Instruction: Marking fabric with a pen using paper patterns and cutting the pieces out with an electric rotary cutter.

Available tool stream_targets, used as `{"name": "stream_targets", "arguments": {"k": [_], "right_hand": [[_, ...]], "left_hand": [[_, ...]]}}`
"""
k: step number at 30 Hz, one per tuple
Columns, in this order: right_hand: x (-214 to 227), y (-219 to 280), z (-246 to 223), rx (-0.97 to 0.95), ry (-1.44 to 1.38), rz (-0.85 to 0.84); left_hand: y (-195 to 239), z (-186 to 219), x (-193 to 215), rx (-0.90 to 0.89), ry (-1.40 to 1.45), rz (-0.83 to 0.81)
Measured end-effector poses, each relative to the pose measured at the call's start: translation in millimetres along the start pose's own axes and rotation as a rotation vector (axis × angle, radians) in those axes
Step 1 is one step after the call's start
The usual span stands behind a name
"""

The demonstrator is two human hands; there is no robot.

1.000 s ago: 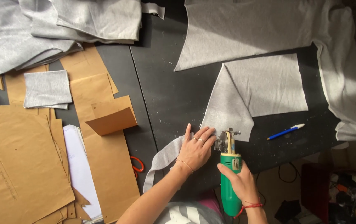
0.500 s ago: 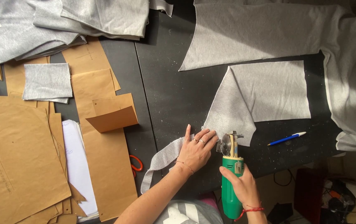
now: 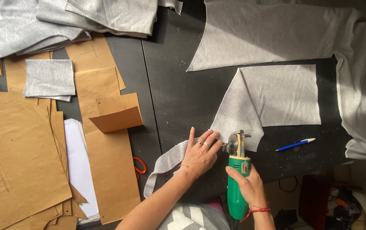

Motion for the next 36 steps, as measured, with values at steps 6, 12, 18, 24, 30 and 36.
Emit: {"name": "stream_targets", "arguments": {"k": [6, 12, 18, 24, 30, 36], "right_hand": [[2.1, -3.0, -6.6, 0.007, 0.016, 0.019], [5.1, -6.8, -13.9, 0.033, 0.053, 0.029], [8.2, -8.8, -23.2, 0.072, -0.098, -0.016], [19.3, -19.1, -31.4, 0.061, 0.112, -0.005], [28.2, -26.5, -45.3, 0.108, 0.159, -0.055], [38.6, -33.0, -60.6, 0.118, 0.301, -0.097]], "left_hand": [[1.6, -1.8, -4.9, -0.002, 0.023, -0.018], [1.8, -2.6, -4.4, -0.002, 0.023, -0.003], [1.8, -2.8, -2.9, -0.001, 0.033, -0.014], [1.8, -3.4, -5.1, -0.005, 0.049, -0.022], [1.2, -3.4, -3.1, -0.013, 0.029, -0.040], [2.1, -3.1, -10.8, -0.007, 0.043, -0.079]]}}
Point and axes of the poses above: each hand's wrist, its own y-axis away from the middle knuckle, its own x-axis out of the back of the hand, z = x × y, the point moved 3 cm from there along -y, towards the middle knuckle, and after that the axes turned 13 degrees about -z, right-handed, at the moved point
